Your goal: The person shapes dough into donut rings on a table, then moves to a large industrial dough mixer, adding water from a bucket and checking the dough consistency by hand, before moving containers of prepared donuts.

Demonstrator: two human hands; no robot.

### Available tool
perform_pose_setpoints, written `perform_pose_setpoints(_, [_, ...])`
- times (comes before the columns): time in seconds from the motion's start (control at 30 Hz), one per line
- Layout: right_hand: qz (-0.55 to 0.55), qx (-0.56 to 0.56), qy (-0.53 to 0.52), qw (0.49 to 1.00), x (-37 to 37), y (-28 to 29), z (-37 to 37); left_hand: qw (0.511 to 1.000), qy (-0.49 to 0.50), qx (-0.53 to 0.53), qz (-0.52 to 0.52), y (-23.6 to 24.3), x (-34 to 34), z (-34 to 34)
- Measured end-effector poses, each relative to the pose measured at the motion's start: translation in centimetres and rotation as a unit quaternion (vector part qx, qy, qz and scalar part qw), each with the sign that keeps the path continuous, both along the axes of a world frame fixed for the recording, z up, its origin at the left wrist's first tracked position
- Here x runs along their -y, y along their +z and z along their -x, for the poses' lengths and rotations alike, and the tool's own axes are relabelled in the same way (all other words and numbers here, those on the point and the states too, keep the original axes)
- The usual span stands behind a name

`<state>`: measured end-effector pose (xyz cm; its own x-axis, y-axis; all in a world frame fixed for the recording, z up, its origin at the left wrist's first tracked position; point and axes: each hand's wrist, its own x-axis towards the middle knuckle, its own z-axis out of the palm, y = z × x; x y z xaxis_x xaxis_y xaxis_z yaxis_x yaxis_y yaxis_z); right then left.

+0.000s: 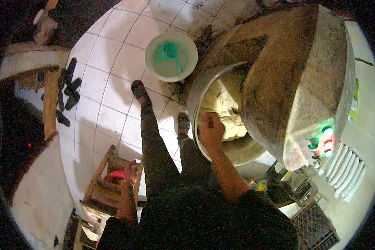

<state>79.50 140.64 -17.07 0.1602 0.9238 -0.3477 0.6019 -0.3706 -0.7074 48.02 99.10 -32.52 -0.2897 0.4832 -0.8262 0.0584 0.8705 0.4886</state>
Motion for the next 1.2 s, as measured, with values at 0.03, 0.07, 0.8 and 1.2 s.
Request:
perform_pose_setpoints(0.03, [-0.046, -0.031, 0.027, 0.998, -1.4, -1.4, 3.1, 1.0, 0.009, -0.009, 0.004, 0.2, -2.9, 0.8])
perform_pose_setpoints(0.07, [-0.061, -0.018, 0.061, 0.996, -4.1, -3.1, 7.1, 0.995, -0.081, -0.017, 0.052, -0.1, -5.3, 2.6])
perform_pose_setpoints(0.8, [0.324, 0.241, 0.069, 0.912, -24.1, -45.1, 17.2, 0.986, 0.016, -0.014, 0.163, -5.0, -26.0, 28.3])
perform_pose_setpoints(1.2, [0.087, -0.091, -0.098, 0.987, -8.9, -1.8, 15.2, 0.997, -0.071, 0.03, -0.016, 6.2, -33.4, 22.3])
